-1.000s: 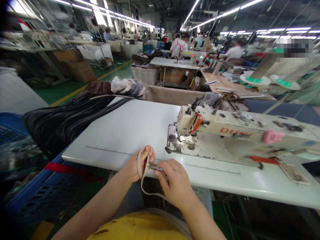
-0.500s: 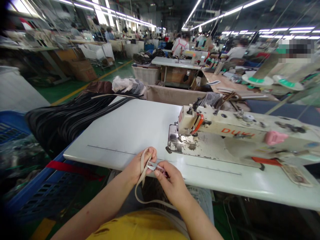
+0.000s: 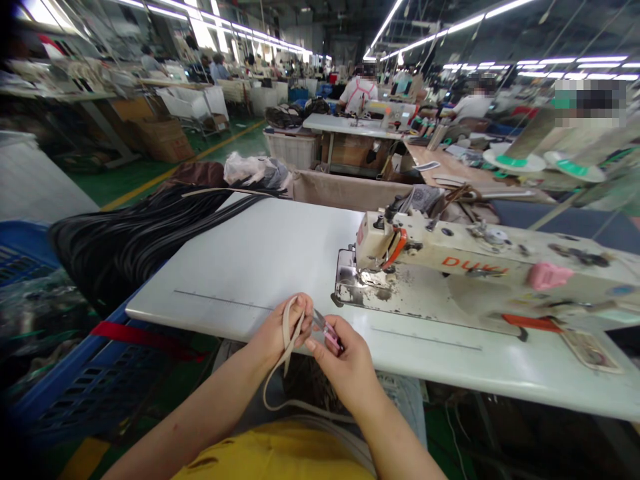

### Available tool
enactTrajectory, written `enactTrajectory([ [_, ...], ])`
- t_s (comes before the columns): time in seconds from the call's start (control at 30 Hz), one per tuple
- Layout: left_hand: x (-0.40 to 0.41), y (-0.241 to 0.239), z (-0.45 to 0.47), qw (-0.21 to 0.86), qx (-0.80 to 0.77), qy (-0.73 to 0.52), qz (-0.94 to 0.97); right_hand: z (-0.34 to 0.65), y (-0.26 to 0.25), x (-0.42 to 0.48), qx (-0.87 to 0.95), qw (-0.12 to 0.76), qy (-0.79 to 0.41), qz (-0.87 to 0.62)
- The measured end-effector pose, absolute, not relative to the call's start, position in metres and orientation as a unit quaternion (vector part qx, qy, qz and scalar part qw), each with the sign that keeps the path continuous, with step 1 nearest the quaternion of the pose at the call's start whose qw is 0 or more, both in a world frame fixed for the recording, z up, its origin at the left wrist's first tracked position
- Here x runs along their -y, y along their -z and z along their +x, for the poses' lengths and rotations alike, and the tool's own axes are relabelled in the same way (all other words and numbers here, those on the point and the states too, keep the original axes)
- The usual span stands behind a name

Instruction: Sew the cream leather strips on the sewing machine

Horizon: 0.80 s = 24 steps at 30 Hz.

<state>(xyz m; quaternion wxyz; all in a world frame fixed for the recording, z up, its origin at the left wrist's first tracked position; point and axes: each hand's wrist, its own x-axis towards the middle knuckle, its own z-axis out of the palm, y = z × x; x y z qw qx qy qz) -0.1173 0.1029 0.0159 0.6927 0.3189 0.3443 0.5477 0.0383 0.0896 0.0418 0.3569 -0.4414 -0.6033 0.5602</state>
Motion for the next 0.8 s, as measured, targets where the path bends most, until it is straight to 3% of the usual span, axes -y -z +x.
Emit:
enactTrajectory([
  [0.2,-0.101,-0.012,-0.113,0.618,-0.407,-0.554,0.382,0.03,-0.036,-0.088,0.685,0.319,-0.458,-0.469],
  [0.5,-0.101,-0.013,-0.112,0.681,-0.347,-0.559,0.321,0.032,-0.034,-0.091,0.694,0.329,-0.442,-0.464],
  [0.8,-0.104,-0.008,-0.119,0.659,-0.383,-0.571,0.306,0.045,-0.037,-0.091,0.691,0.324,-0.428,-0.485],
])
